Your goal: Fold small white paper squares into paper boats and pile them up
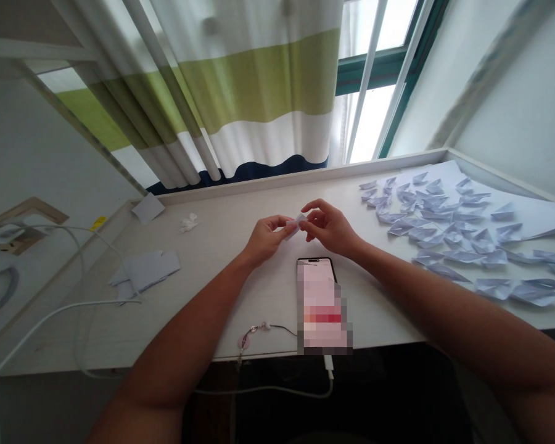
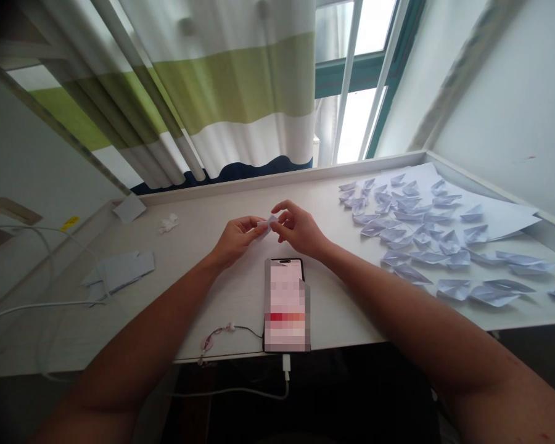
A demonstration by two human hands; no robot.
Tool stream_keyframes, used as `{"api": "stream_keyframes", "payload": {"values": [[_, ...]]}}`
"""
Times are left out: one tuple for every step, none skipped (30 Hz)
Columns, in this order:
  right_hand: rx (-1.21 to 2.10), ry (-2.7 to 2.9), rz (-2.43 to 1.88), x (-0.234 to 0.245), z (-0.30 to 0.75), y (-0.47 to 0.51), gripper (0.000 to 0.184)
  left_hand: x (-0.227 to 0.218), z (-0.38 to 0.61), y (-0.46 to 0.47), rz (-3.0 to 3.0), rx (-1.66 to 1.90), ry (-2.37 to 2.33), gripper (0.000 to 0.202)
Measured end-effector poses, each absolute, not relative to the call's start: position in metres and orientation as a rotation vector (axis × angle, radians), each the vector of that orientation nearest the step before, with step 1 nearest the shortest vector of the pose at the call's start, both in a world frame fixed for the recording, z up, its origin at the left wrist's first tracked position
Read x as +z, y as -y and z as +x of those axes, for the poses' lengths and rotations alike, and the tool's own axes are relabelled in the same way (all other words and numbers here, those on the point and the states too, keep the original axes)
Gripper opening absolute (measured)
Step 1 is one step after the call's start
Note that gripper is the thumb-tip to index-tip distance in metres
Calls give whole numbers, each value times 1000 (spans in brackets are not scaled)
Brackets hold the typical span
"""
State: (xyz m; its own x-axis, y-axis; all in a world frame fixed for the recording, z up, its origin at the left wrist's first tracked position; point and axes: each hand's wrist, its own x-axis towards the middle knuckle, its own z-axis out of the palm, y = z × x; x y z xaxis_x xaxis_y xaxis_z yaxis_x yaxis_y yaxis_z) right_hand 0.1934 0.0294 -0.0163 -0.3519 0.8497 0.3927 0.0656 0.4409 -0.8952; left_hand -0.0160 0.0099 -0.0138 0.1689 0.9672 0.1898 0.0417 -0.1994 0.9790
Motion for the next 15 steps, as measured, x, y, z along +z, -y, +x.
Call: {"api": "stream_keyframes", "payload": {"values": [[991,1766,-796,-16,194,-29,34,-14,-16,-11,1480,1209,-1027,44],[943,1802,-801,-16,194,-29,33,-15,-17,-12,1484,1218,-1029,44],[884,1840,-807,-16,194,-29,31,-16,-17,-13,1481,1225,-1031,45],[822,1874,-812,-16,195,-29,30,-16,-17,-14,1475,1233,-1030,46],[763,1896,-816,-16,195,-29,30,-17,-18,-15,1470,1244,-1025,47],[712,1908,-819,-16,196,-29,31,-17,-18,-15,1468,1255,-1019,48],[669,1911,-820,-16,196,-30,33,-18,-18,-16,1470,1266,-1011,48],[636,1911,-815,-16,197,-30,35,-18,-17,-16,1475,1277,-1006,48],[611,1913,-805,-16,197,-30,36,-17,-17,-15,1480,1285,-1004,48],[589,1922,-789,-15,197,-30,35,-17,-16,-15,1485,1292,-1002,47],[569,1937,-767,-15,198,-30,33,-16,-16,-14,1489,1298,-999,47],[550,1954,-745,-14,198,-30,31,-16,-15,-14,1495,1306,-996,46],[531,1967,-727,-14,198,-31,29,-15,-15,-13,1505,1315,-994,45],[512,1971,-715,-14,198,-31,28,-14,-14,-13,1519,1322,-994,45],[494,1970,-707,-14,198,-31,29,-14,-14,-12,1534,1326,-997,44]]}}
